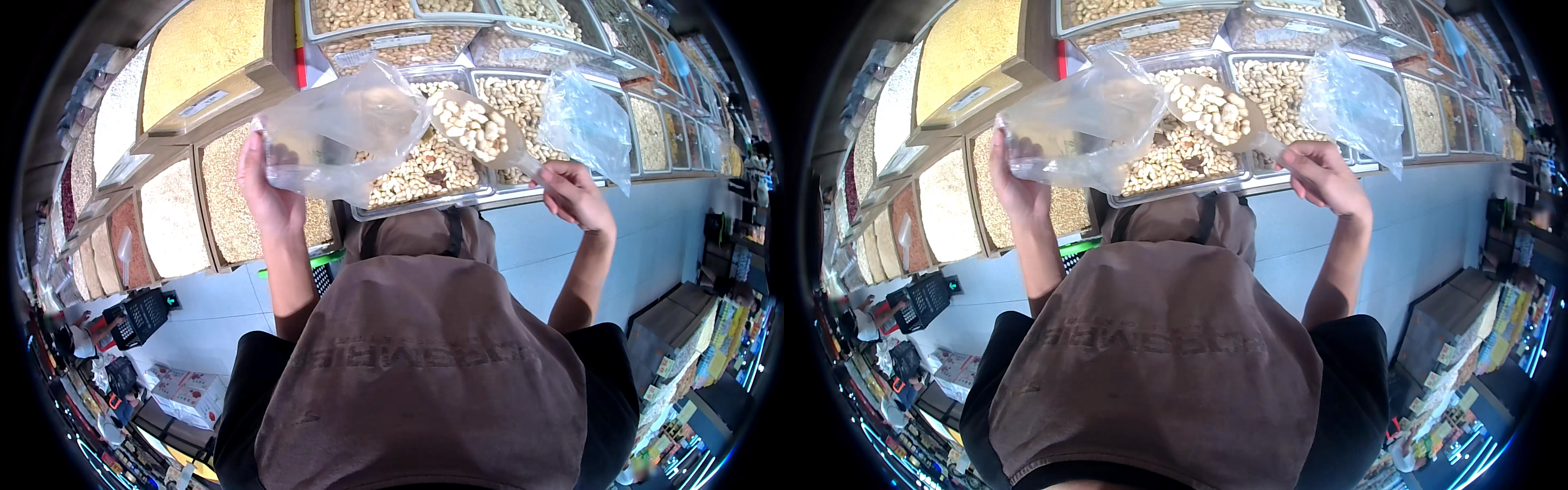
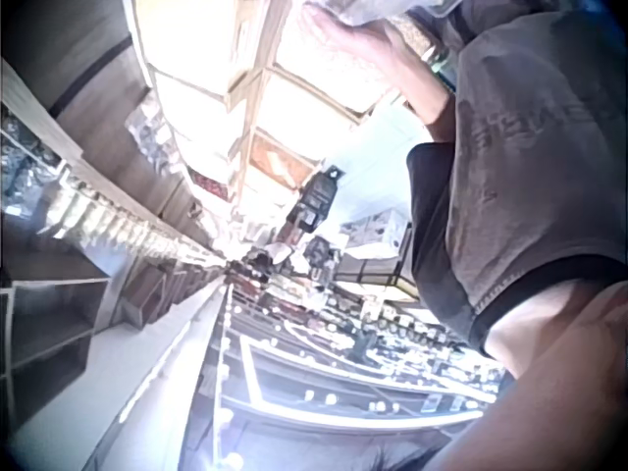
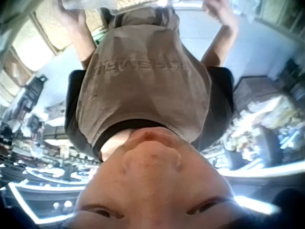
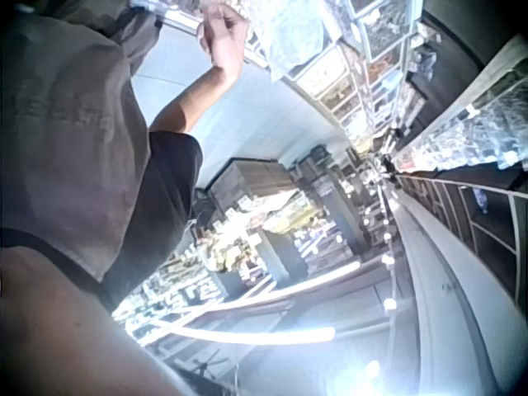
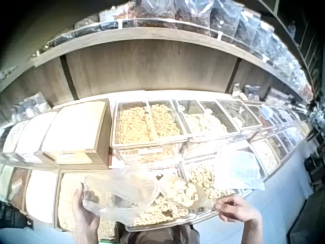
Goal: The person uses a plastic scoop to transfer various nuts and dried fruits from bulk bins into plastic bags, tying the bags and placing them into a shopping basket.
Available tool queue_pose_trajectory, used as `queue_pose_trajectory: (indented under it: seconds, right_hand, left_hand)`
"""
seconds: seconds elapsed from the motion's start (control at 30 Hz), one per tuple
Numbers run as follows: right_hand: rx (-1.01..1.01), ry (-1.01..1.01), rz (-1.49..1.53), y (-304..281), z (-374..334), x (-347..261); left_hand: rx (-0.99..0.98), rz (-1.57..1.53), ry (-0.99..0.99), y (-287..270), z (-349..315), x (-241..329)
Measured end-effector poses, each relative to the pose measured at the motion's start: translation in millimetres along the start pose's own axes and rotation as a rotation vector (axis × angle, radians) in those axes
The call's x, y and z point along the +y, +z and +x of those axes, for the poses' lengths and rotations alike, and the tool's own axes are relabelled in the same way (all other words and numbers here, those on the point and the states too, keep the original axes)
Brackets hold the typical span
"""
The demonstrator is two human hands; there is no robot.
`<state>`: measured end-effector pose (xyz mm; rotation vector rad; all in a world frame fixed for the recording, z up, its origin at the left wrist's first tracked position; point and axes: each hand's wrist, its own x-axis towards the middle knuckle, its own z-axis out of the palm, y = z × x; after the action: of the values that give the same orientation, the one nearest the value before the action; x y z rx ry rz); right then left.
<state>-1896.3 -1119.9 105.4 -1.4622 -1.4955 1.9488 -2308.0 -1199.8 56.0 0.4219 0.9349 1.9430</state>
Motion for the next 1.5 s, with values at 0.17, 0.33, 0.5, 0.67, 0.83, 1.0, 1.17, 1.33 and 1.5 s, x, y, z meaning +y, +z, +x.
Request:
queue_pose_trajectory:
  seconds: [0.17, 0.33, 0.5, 0.67, 0.83, 1.0, 1.17, 1.33, 1.5]
  right_hand:
    - [-0.093, -0.030, -0.176, 10.5, -9.7, -48.3]
    - [-0.192, -0.099, -0.489, 57.1, 15.7, -71.8]
    - [0.022, -0.384, -0.993, 119.9, 34.2, -70.8]
    - [0.088, -0.467, -1.098, 124.1, 42.1, -64.6]
    - [0.128, -0.395, -1.025, 113.3, 33.7, -64.6]
    - [0.184, -0.267, -0.802, 76.0, 13.7, -65.4]
    - [0.286, -0.033, -0.574, 36.6, -5.7, -52.3]
    - [0.329, 0.201, -0.887, 42.7, 12.0, -2.0]
    - [0.438, -0.017, -1.115, 64.8, 22.5, 15.9]
  left_hand:
    - [0.051, 0.131, -0.012, 18.2, -17.0, -13.2]
    - [-0.008, 0.150, -0.022, 30.6, -29.2, -19.3]
    - [0.043, 0.146, -0.016, 32.0, -31.3, -19.6]
    - [0.027, 0.129, -0.020, 28.4, -32.0, -17.6]
    - [0.124, 0.164, -0.031, 38.9, -31.0, -17.0]
    - [0.072, 0.087, 0.002, 17.6, -13.4, -8.4]
    - [0.189, -0.011, 0.029, 10.8, 1.5, 3.2]
    - [0.123, -0.058, -0.001, -4.2, 6.9, 6.0]
    - [0.248, -0.063, -0.008, 10.8, 6.5, 4.5]
